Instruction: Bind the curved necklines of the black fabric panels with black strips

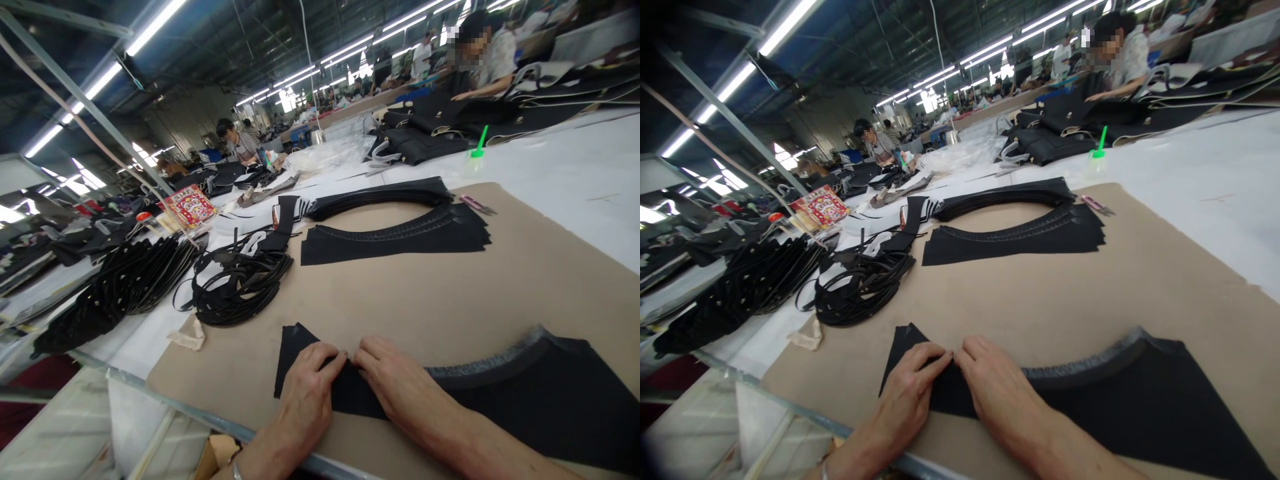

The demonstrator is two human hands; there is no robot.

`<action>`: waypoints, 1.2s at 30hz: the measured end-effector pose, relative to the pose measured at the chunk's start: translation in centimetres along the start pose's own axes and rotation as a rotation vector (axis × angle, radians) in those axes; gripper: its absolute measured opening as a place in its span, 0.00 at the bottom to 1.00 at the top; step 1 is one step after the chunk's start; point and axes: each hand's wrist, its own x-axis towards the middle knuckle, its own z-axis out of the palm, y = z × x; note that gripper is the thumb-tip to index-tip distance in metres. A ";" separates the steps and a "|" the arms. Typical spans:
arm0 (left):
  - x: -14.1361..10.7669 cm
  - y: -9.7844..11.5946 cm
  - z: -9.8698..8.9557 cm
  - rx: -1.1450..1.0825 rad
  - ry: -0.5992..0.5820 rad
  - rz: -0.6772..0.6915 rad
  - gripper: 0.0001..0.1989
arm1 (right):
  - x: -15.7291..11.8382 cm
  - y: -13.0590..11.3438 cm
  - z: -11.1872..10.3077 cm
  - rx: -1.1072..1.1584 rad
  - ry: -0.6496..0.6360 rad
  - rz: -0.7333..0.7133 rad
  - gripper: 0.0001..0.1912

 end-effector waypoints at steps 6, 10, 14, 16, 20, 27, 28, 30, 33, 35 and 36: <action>-0.4 -0.4 -0.1 0.033 -0.019 0.054 0.24 | -0.9 0.9 -0.7 0.000 -0.003 -0.001 0.10; -0.4 0.0 0.0 0.110 -0.040 0.066 0.25 | -1.8 1.8 -1.2 0.009 0.002 -0.041 0.10; -0.4 0.5 0.1 0.184 -0.021 0.115 0.26 | -2.7 2.4 -1.8 -0.032 -0.008 -0.076 0.11; -0.4 0.6 0.1 0.205 -0.011 0.138 0.26 | -3.2 2.6 -2.2 -0.053 -0.018 -0.091 0.11; -0.4 0.7 0.0 0.222 -0.003 0.152 0.27 | -4.0 3.1 -3.1 -0.074 -0.058 -0.120 0.12; 0.1 2.4 0.8 0.076 0.005 0.070 0.25 | -4.9 3.6 -3.5 -0.104 -0.033 -0.150 0.13; 0.3 2.8 1.1 0.036 -0.014 0.066 0.24 | -4.9 3.6 -3.5 -0.109 -0.022 -0.156 0.12; 0.5 3.4 1.7 -0.015 -0.041 0.089 0.24 | -5.0 3.6 -3.4 -0.114 -0.002 -0.156 0.11; 0.4 3.8 2.1 -0.005 -0.036 0.162 0.26 | -5.2 3.6 -3.1 -0.107 0.004 -0.154 0.10; 0.2 3.5 1.9 0.026 -0.041 0.195 0.27 | -5.3 3.5 -2.6 -0.108 0.008 -0.164 0.10; 0.2 3.1 1.7 0.042 -0.051 0.205 0.27 | -5.3 3.4 -2.3 -0.114 0.015 -0.168 0.10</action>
